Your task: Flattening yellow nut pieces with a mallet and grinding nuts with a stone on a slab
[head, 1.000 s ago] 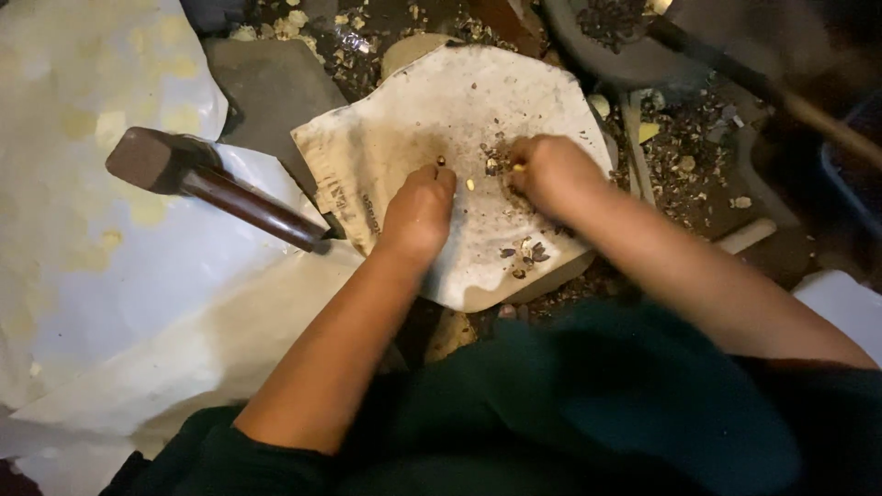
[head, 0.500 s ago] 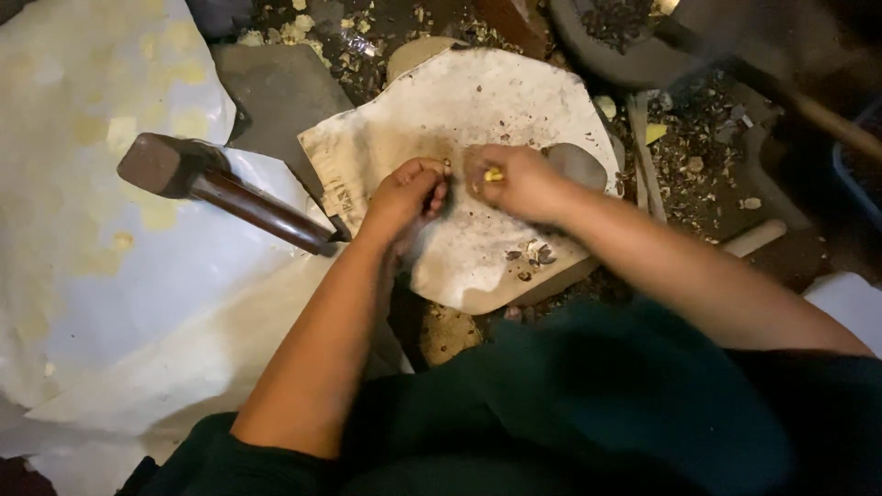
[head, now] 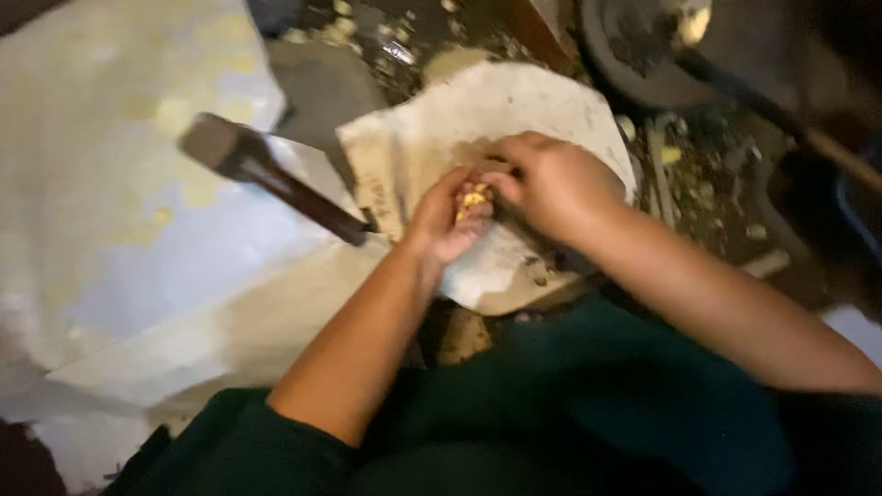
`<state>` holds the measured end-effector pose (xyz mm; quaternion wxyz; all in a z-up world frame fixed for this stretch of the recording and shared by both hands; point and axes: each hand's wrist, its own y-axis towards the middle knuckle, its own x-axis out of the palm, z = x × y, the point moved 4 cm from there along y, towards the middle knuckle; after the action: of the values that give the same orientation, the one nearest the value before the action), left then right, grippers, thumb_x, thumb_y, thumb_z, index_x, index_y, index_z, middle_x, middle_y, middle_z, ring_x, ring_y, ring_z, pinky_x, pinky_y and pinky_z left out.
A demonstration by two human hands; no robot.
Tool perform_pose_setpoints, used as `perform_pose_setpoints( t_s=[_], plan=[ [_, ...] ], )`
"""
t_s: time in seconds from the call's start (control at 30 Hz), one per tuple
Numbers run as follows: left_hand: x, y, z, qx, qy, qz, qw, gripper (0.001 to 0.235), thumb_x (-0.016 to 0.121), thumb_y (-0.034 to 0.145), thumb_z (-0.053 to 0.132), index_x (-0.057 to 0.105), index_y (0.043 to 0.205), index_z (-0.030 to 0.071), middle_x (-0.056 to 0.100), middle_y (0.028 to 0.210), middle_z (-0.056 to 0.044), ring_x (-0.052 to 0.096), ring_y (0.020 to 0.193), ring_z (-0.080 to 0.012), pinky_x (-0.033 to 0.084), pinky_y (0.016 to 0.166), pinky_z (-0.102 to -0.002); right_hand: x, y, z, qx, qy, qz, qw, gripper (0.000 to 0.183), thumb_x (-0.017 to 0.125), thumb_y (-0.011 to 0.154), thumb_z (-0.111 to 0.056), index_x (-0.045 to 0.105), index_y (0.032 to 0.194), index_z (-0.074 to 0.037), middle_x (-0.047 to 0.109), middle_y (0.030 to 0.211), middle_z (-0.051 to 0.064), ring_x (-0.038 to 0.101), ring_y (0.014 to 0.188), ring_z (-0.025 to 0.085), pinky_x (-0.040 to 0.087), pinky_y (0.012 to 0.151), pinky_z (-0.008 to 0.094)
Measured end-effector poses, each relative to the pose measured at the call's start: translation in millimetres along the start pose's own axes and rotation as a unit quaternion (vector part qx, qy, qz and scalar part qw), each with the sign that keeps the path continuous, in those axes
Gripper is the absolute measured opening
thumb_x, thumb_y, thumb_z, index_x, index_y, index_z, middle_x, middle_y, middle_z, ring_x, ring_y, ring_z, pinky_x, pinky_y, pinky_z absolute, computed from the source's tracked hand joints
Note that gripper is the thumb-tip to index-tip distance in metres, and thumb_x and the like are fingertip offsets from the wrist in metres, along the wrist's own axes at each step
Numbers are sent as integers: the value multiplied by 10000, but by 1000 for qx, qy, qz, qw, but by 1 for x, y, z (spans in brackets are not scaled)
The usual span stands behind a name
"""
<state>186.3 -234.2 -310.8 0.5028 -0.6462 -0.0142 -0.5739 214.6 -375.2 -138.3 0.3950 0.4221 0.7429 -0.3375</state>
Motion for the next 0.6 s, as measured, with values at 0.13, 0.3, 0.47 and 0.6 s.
perform_pose_setpoints(
  t_s=[0.13, 0.3, 0.47, 0.6],
  plan=[
    [89, -77, 87, 37, 98, -176, 979, 283, 539, 1044, 393, 520, 1012, 112, 484, 737, -53, 381, 394, -45, 262, 231, -160, -61, -8, -38, -66, 3, 66, 996, 218, 723, 974, -236, 736, 1163, -127, 761, 1056, 139, 725, 1023, 388, 568, 865, 482],
    [92, -256, 244, 141, 389, -59, 909, 177, 683, 897, 254, 686, 902, 77, 610, 784, -32, 536, 632, -125, 353, 469, -196, -96, 16, -160, -74, -19, -74, 994, 184, 709, 914, -172, 776, 1046, -62, 814, 923, 99, 722, 557, 206, 595, 517, 323],
    [-229, -276, 322, 314, 381, 367, 788, 150, 672, 908, 273, 715, 935, 132, 699, 784, -48, 701, 697, -180, 535, 600, -270, 14, 86, -214, -101, -78, -133, 983, 340, 737, 911, -340, 695, 1054, -35, 731, 1003, 234, 713, 1017, 445, 573, 874, 542],
    [-248, -276, 268, 486, 555, 393, 549, 177, 693, 996, 197, 729, 1098, 57, 706, 1000, -211, 675, 1008, -432, 545, 886, -514, 138, 153, -233, -28, -12, -91, 995, 462, 672, 963, -378, 576, 1166, 26, 646, 1053, 242, 678, 1083, 450, 559, 909, 533]
  ],
)
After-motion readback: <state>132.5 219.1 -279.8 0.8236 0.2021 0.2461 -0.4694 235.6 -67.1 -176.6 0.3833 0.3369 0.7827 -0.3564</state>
